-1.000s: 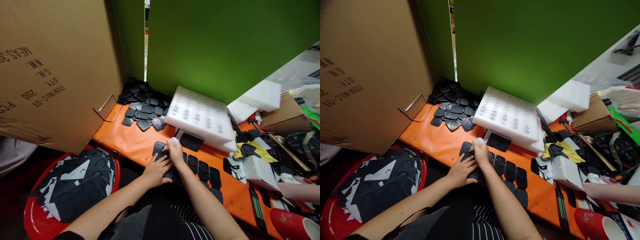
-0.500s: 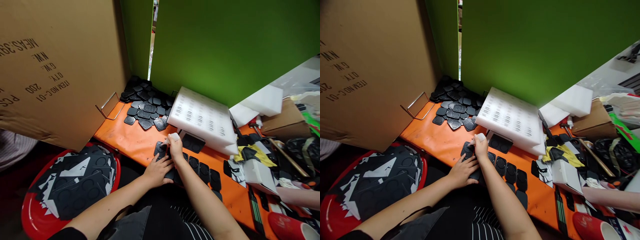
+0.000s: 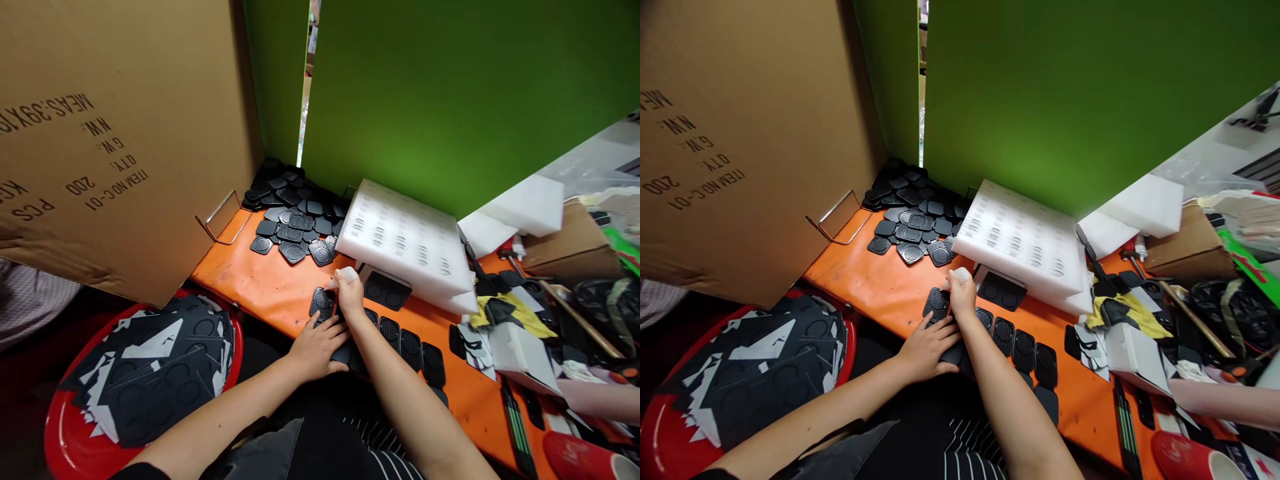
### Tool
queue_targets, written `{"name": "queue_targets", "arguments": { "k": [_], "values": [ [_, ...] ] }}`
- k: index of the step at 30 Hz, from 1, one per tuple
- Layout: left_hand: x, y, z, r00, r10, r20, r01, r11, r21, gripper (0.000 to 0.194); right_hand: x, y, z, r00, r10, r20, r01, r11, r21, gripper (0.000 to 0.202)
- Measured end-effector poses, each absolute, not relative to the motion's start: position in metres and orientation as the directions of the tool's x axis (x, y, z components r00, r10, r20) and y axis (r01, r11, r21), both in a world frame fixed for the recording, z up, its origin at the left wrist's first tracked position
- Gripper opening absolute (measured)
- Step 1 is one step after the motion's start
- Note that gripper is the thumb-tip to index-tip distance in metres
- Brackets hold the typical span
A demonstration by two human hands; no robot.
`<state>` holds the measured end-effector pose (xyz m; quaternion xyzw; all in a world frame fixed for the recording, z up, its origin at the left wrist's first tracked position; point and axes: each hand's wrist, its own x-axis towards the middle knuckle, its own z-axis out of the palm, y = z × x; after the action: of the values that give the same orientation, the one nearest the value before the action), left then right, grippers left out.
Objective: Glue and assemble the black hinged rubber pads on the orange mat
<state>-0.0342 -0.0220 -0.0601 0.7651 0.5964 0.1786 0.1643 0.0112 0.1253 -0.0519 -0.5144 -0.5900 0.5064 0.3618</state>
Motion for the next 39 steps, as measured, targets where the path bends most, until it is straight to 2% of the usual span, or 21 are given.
{"name": "queue_targets", "arguments": {
  "k": [5,9,13,17,20,27,31,36,39],
  "values": [
    [-0.032,-0.022,-0.058,0.228,0.973,0.043,0.858,-0.221,0.463,0.071,0.038,0.128,-0.036,-0.106,0.982,-0.158,-0.003,-0.159,-0.987,0.035],
    [-0.032,-0.019,-0.049,0.237,0.971,0.026,0.878,-0.225,0.423,0.067,0.091,0.131,-0.025,0.038,0.987,-0.155,-0.132,-0.149,-0.98,0.033],
    [-0.023,-0.014,-0.039,0.283,0.958,0.047,0.866,-0.276,0.416,0.064,0.14,0.13,-0.031,0.146,0.98,-0.132,-0.039,-0.127,-0.991,0.035],
    [0.005,-0.009,-0.034,0.439,0.894,0.087,0.787,-0.43,0.443,0.055,0.159,0.13,-0.043,0.161,0.985,-0.066,0.131,-0.087,-0.988,0.039],
    [0.026,-0.005,-0.035,0.52,0.849,0.09,0.75,-0.505,0.428,0.049,0.156,0.129,-0.046,0.143,0.988,-0.063,0.154,-0.085,-0.984,0.039],
    [0.037,-0.001,-0.04,0.414,0.91,0.003,0.849,-0.387,0.361,0.045,0.13,0.127,-0.046,0.019,0.99,-0.141,0.087,-0.142,-0.986,0.036],
    [0.035,-0.002,-0.044,0.409,0.912,-0.026,0.85,-0.37,0.375,0.049,0.121,0.13,-0.053,0.011,0.987,-0.162,0.136,-0.162,-0.977,0.038],
    [0.035,-0.001,-0.046,0.393,0.919,-0.027,0.849,-0.351,0.394,0.049,0.12,0.135,-0.06,-0.036,0.994,-0.099,0.256,-0.087,-0.963,0.036],
    [0.035,0.0,-0.046,0.389,0.921,-0.028,0.847,-0.346,0.405,0.048,0.122,0.138,-0.059,-0.003,0.996,-0.09,0.253,-0.087,-0.964,0.036]
  ]
}}
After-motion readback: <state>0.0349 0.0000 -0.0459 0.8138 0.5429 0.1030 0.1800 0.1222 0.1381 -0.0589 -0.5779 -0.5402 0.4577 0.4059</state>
